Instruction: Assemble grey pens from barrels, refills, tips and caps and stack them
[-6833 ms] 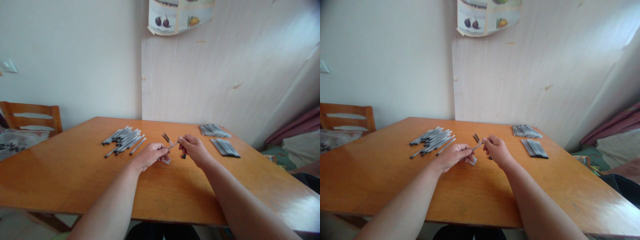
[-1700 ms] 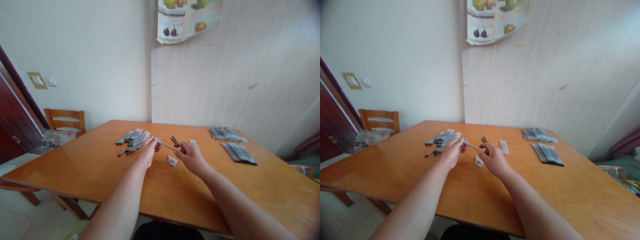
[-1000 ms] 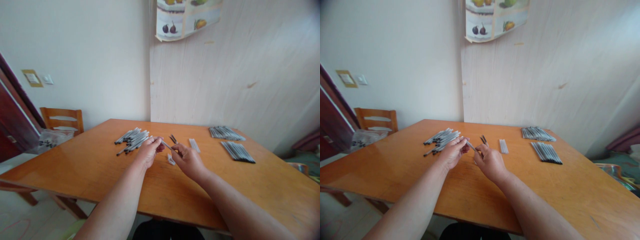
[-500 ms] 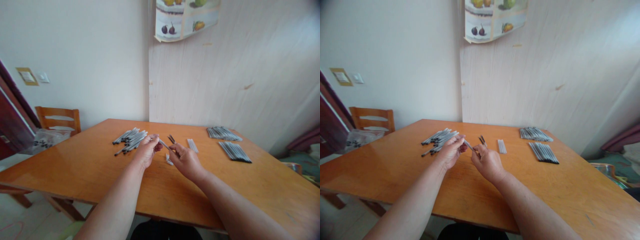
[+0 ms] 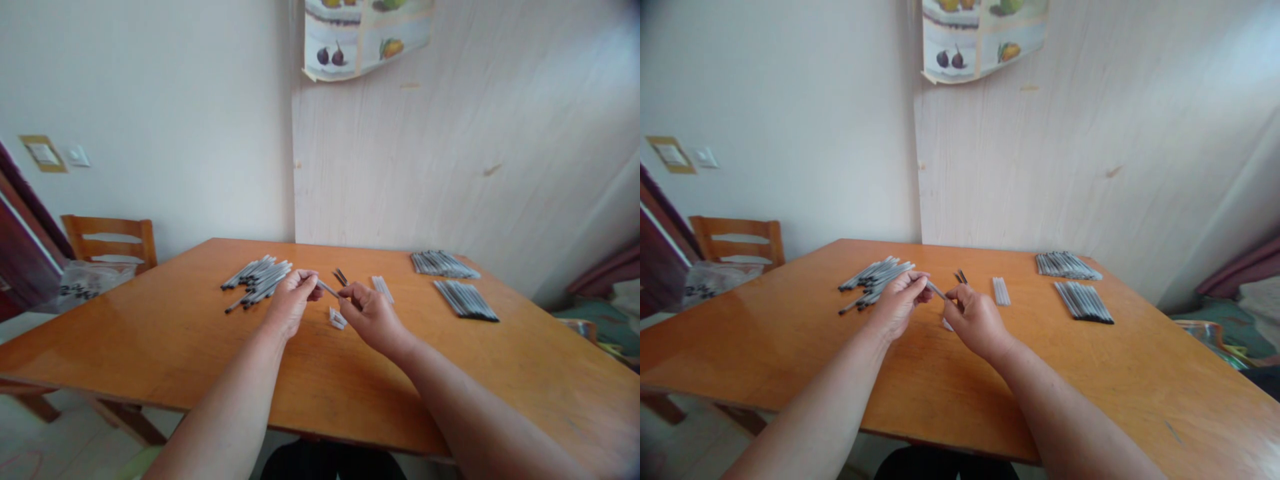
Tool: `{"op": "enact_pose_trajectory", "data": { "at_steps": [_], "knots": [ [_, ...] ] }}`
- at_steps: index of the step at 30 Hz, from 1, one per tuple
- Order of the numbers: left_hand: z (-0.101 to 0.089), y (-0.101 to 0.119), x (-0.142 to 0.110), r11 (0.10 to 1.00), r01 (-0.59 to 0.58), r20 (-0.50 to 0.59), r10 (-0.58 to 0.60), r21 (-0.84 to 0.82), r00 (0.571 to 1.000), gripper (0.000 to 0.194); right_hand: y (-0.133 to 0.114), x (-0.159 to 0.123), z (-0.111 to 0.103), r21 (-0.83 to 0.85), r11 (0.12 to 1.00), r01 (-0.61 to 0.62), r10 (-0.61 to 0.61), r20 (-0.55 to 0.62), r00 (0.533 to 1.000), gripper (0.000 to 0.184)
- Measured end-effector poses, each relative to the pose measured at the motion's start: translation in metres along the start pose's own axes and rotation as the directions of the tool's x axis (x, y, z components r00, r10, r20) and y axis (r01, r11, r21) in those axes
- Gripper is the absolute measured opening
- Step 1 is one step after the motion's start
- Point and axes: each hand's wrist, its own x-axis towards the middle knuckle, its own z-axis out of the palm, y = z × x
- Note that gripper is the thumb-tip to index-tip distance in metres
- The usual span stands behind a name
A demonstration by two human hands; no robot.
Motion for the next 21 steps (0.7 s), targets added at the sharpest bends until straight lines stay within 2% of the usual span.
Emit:
{"op": "enact_pose_trajectory", "data": {
  "at_steps": [8,21],
  "knots": [
    [0.0014,0.0012,-0.0016,0.999,-0.019,0.001,0.019,0.029,1.000,0.026,0.0013,0.0021,-0.0004,0.049,0.999,-0.001,0.001,0.001,1.000,0.021],
    [0.0047,-0.0015,-0.0022,0.998,-0.036,-0.021,0.037,0.060,0.999,0.029,-0.0050,-0.0031,-0.0023,-0.153,0.984,0.095,-0.097,-0.010,0.995,0.017]
  ]
}}
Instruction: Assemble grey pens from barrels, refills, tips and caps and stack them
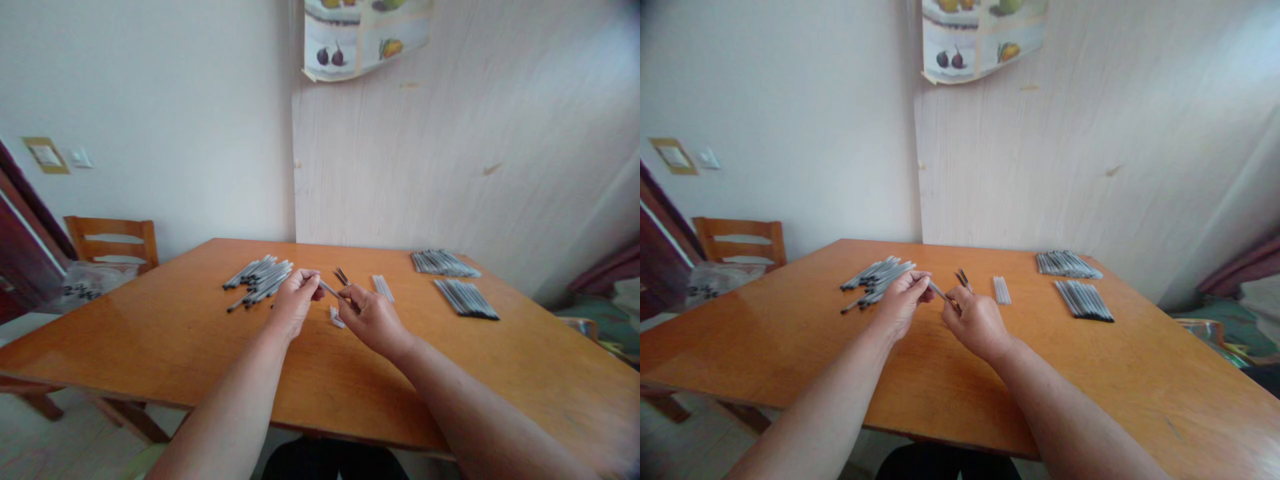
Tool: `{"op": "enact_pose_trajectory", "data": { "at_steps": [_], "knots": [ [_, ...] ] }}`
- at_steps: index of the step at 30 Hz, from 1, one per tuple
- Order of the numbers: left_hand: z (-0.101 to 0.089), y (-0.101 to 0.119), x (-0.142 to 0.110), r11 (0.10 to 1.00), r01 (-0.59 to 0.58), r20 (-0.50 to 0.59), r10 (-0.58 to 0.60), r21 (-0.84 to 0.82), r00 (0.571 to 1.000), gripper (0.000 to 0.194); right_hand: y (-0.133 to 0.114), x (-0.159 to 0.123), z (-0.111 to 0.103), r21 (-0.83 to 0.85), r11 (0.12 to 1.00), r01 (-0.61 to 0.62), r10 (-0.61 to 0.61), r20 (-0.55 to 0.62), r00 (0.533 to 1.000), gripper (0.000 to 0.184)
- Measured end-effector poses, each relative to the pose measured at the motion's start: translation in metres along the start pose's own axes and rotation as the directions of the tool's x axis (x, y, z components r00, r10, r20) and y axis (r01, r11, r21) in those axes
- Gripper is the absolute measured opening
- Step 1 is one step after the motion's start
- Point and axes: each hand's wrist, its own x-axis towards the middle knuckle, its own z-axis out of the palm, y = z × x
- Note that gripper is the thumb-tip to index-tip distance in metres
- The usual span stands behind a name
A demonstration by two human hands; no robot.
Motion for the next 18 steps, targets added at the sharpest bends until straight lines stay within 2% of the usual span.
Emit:
{"op": "enact_pose_trajectory", "data": {
  "at_steps": [7,12,15,18],
  "knots": [
    [-0.001,-0.005,0.003,1.000,0.016,-0.014,-0.016,-0.010,1.000,0.029,0.010,0.002,0.008,0.032,0.999,-0.003,0.003,-0.004,1.000,0.019],
    [0.001,-0.001,0.004,0.980,0.088,0.007,-0.088,-0.177,0.996,0.043,0.017,0.005,0.012,0.090,0.996,-0.025,0.026,-0.005,1.000,0.025],
    [0.000,0.001,0.004,0.969,0.135,0.044,-0.128,-0.208,0.991,0.036,0.020,0.005,0.013,0.103,0.994,-0.022,0.021,0.012,1.000,0.027],
    [-0.002,0.000,0.008,0.965,0.134,0.020,-0.133,-0.225,0.991,0.030,0.023,0.005,0.013,0.097,0.994,-0.039,0.034,0.056,0.998,0.035]
  ]
}}
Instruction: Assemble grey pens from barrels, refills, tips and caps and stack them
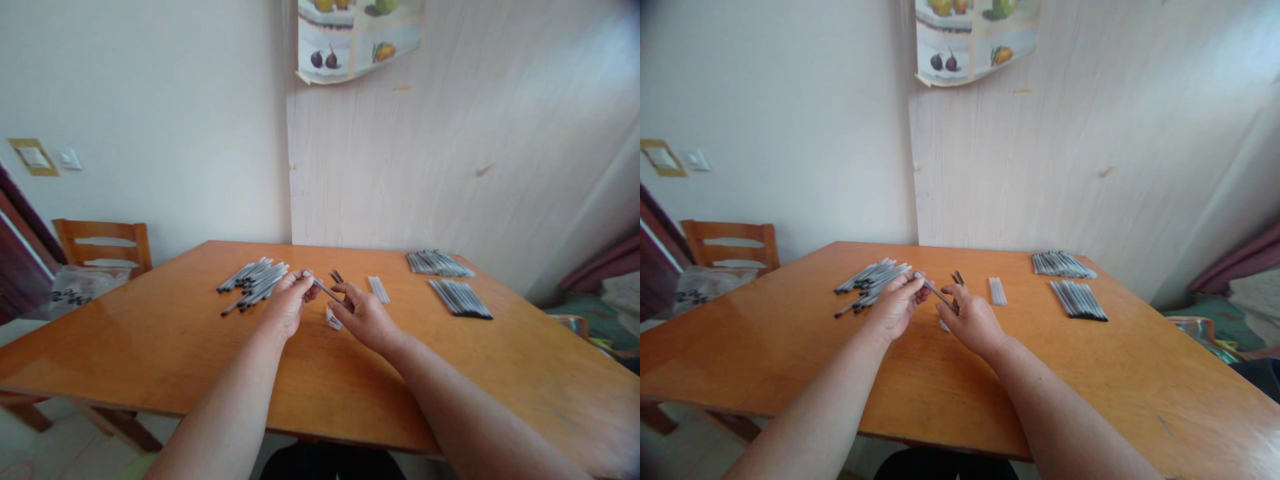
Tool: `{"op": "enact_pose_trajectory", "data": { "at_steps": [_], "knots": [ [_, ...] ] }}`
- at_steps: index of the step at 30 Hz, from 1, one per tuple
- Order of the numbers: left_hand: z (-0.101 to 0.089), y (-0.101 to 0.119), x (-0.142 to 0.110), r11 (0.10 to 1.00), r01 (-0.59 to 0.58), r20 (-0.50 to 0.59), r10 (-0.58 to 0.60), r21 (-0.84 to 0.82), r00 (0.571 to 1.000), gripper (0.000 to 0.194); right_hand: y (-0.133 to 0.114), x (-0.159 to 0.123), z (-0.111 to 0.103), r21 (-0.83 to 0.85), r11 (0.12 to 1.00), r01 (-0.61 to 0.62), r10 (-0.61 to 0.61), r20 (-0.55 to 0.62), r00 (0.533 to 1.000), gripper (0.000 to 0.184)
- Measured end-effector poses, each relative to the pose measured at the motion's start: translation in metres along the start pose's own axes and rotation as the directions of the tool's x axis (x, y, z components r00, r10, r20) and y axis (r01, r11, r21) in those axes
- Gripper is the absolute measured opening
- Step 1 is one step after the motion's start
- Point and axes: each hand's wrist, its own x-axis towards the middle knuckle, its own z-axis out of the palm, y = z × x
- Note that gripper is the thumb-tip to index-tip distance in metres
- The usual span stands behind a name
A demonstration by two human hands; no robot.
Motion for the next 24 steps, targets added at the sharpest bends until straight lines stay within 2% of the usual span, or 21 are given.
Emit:
{"op": "enact_pose_trajectory", "data": {
  "at_steps": [4,7,10,12,14,24],
  "knots": [
    [-0.005,0.000,0.005,0.999,-0.030,-0.087,0.027,-0.035,0.996,0.028,0.003,0.002,0.001,-0.014,0.999,-0.035,0.035,0.034,0.999,0.049],
    [-0.007,0.001,0.007,0.998,-0.043,-0.131,0.038,-0.035,0.991,0.027,0.005,0.003,0.001,-0.047,0.997,-0.056,0.057,0.007,0.998,0.044],
    [-0.009,0.000,0.009,0.999,-0.048,-0.156,0.044,-0.026,0.987,0.027,0.003,0.004,-0.002,-0.089,0.996,-0.031,0.029,-0.025,0.999,0.030],
    [-0.011,-0.001,0.011,0.998,-0.054,-0.161,0.051,-0.014,0.986,0.028,0.000,0.003,-0.005,-0.129,0.992,0.004,-0.009,-0.040,0.999,0.021],
    [-0.011,-0.003,0.013,0.998,-0.060,-0.159,0.059,-0.003,0.986,0.029,-0.002,0.003,-0.007,-0.176,0.984,0.015,-0.025,-0.055,0.998,0.019],
    [-0.009,-0.004,0.012,0.997,-0.042,-0.098,0.048,0.062,0.994,0.034,-0.004,0.005,-0.012,-0.305,0.951,-0.056,0.053,-0.020,0.998,0.020]
  ]
}}
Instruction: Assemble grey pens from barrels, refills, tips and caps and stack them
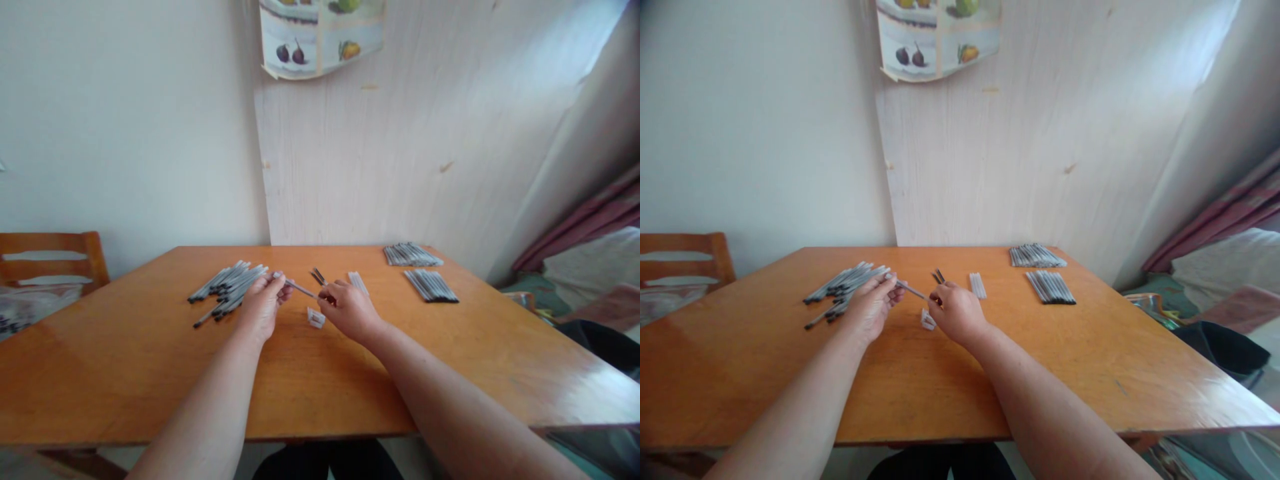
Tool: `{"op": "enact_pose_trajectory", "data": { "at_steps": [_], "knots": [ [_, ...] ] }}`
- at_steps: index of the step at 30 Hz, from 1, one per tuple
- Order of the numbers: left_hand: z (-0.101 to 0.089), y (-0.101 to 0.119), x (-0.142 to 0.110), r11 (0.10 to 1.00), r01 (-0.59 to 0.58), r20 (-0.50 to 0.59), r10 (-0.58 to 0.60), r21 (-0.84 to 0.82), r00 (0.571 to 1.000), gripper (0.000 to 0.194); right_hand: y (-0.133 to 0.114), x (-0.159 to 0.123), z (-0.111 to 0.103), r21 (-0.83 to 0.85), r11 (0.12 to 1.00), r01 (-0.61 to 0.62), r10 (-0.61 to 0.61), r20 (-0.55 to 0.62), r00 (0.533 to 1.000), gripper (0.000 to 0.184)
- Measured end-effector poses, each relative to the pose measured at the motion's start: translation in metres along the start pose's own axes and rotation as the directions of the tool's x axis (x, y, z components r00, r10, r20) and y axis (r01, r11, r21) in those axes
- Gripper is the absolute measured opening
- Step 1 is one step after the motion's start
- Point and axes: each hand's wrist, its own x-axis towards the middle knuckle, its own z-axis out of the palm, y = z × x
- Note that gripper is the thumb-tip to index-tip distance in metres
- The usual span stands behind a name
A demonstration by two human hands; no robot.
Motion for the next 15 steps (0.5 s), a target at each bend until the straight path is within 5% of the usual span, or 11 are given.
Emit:
{"op": "enact_pose_trajectory", "data": {
  "at_steps": [9,12,15],
  "knots": [
    [-0.010,-0.019,0.011,0.898,-0.137,-0.025,0.162,0.419,0.986,0.036,0.017,0.007,-0.009,-0.033,0.988,-0.149,0.145,-0.099,0.985,0.019],
    [-0.016,-0.025,0.018,0.769,-0.204,0.030,0.234,0.606,0.972,0.035,0.024,0.010,-0.018,-0.050,0.969,-0.240,0.230,-0.159,0.960,0.020],
    [-0.020,-0.026,0.022,0.546,-0.285,0.149,0.280,0.788,0.949,0.035,0.029,0.013,-0.032,-0.063,0.952,-0.300,0.280,-0.217,0.935,0.021]
  ]
}}
